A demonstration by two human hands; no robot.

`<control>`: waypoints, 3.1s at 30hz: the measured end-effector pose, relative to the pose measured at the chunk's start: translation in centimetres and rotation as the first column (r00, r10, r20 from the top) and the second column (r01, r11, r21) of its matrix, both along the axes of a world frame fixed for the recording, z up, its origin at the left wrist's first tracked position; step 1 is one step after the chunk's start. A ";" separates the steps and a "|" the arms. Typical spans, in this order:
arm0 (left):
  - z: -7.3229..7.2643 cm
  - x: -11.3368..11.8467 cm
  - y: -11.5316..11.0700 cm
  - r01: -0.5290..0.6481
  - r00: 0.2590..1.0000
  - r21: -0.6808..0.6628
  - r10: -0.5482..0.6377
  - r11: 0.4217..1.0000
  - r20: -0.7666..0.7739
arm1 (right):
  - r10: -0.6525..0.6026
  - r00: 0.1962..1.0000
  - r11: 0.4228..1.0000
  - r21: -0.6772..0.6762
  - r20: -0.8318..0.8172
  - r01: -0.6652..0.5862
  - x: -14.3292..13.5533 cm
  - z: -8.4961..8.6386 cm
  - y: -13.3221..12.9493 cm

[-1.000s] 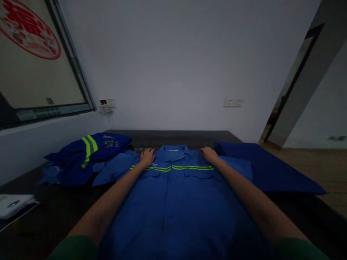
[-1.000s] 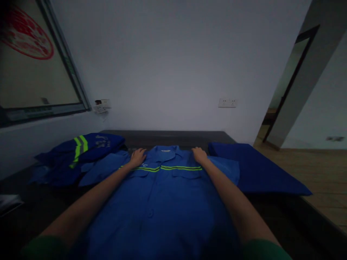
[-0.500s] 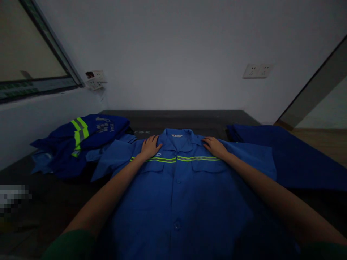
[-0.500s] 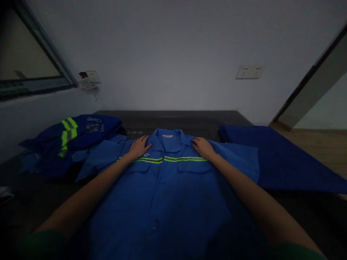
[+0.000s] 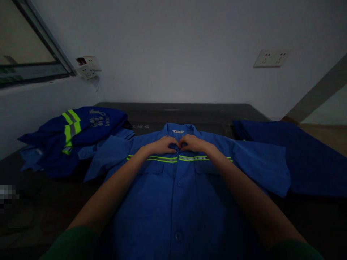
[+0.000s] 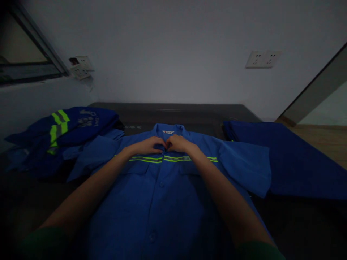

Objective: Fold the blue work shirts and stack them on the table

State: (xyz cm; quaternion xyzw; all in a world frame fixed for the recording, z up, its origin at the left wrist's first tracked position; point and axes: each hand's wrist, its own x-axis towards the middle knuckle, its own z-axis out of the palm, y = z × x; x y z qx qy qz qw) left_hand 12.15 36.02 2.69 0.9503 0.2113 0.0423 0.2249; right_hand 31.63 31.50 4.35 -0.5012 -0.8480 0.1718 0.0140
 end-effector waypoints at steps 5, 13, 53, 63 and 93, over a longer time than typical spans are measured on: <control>-0.7 0.3 0.3 -0.016 0.997 0.062 0.021 0.998 -0.070 | 0.032 0.998 0.999 -0.029 0.047 -0.031 0.7 0.0 -0.2; -1.3 0.6 0.3 -0.087 0.992 0.127 0.098 0.988 -0.079 | 0.143 0.951 0.977 -0.114 -0.275 -0.180 2.1 0.6 0.4; -4.0 -4.6 9.1 -0.654 0.748 0.061 0.633 0.754 0.201 | -0.587 0.802 0.781 0.180 -0.110 0.597 10.2 -3.7 4.5; -2.3 -3.7 9.8 -0.663 0.736 0.052 0.638 0.747 0.228 | -0.500 0.859 0.830 0.223 -0.111 0.512 10.3 -2.8 5.6; -3.7 3.3 12.9 -0.785 0.619 0.123 0.769 0.607 0.158 | -0.561 0.810 0.819 0.261 0.171 0.512 3.8 1.1 10.5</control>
